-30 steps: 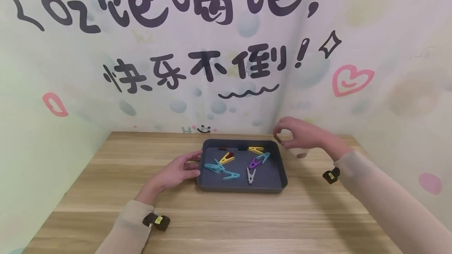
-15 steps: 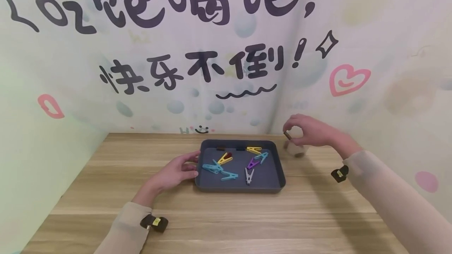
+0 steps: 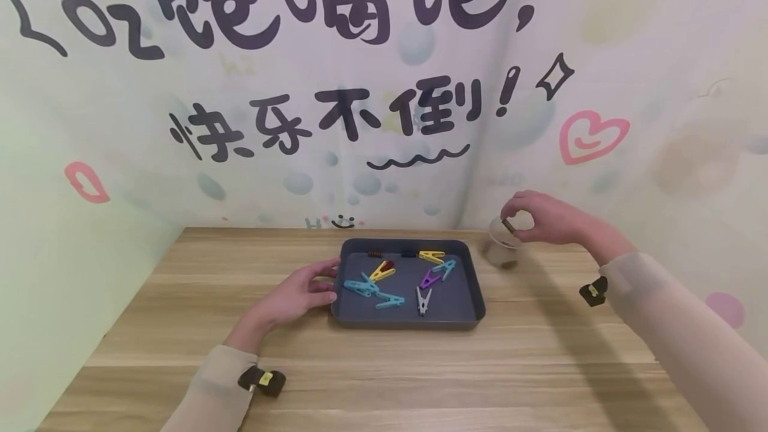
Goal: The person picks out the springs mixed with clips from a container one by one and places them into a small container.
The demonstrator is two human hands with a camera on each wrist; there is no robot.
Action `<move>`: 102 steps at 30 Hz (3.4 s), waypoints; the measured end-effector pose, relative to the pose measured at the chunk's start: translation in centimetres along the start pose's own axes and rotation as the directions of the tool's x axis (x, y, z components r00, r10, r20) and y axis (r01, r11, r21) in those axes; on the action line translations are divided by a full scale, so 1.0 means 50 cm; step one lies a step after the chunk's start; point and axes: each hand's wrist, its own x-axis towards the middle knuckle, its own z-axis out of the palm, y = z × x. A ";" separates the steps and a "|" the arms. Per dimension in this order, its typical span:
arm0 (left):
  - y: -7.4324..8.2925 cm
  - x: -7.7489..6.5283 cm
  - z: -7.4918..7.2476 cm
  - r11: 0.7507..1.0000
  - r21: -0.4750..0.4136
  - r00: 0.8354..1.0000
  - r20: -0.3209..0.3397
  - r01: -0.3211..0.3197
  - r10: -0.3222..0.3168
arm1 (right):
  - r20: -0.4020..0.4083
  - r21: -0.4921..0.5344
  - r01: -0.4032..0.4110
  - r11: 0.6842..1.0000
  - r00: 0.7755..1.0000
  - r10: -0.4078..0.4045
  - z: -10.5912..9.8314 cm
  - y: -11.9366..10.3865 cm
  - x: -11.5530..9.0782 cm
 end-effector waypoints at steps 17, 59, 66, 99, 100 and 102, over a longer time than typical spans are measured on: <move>0.001 0.000 0.000 1.000 -0.001 1.000 0.002 -0.004 0.004 | 0.022 0.001 -0.073 0.997 0.997 0.073 -0.001 0.005 0.004; -0.007 0.002 -0.004 1.000 0.004 1.000 -0.007 -0.002 0.002 | 0.197 -0.140 0.258 0.956 0.953 -0.229 0.095 -0.194 0.200; -0.005 0.001 -0.004 1.000 0.016 1.000 -0.013 0.004 -0.004 | 0.249 -0.176 0.273 0.946 0.942 -0.225 0.128 -0.208 0.227; -0.003 0.001 -0.001 1.000 -0.001 1.000 -0.006 0.007 -0.007 | 0.337 -0.118 0.155 0.981 0.935 -0.107 0.200 -0.212 0.251; -0.003 0.001 -0.001 1.000 -0.003 1.000 -0.006 0.007 -0.007 | 0.334 -0.117 0.156 0.981 0.936 -0.109 0.201 -0.212 0.251; -0.003 0.001 -0.001 1.000 -0.005 1.000 -0.007 0.009 -0.009 | 0.324 -0.109 0.160 0.981 0.939 -0.117 0.201 -0.210 0.249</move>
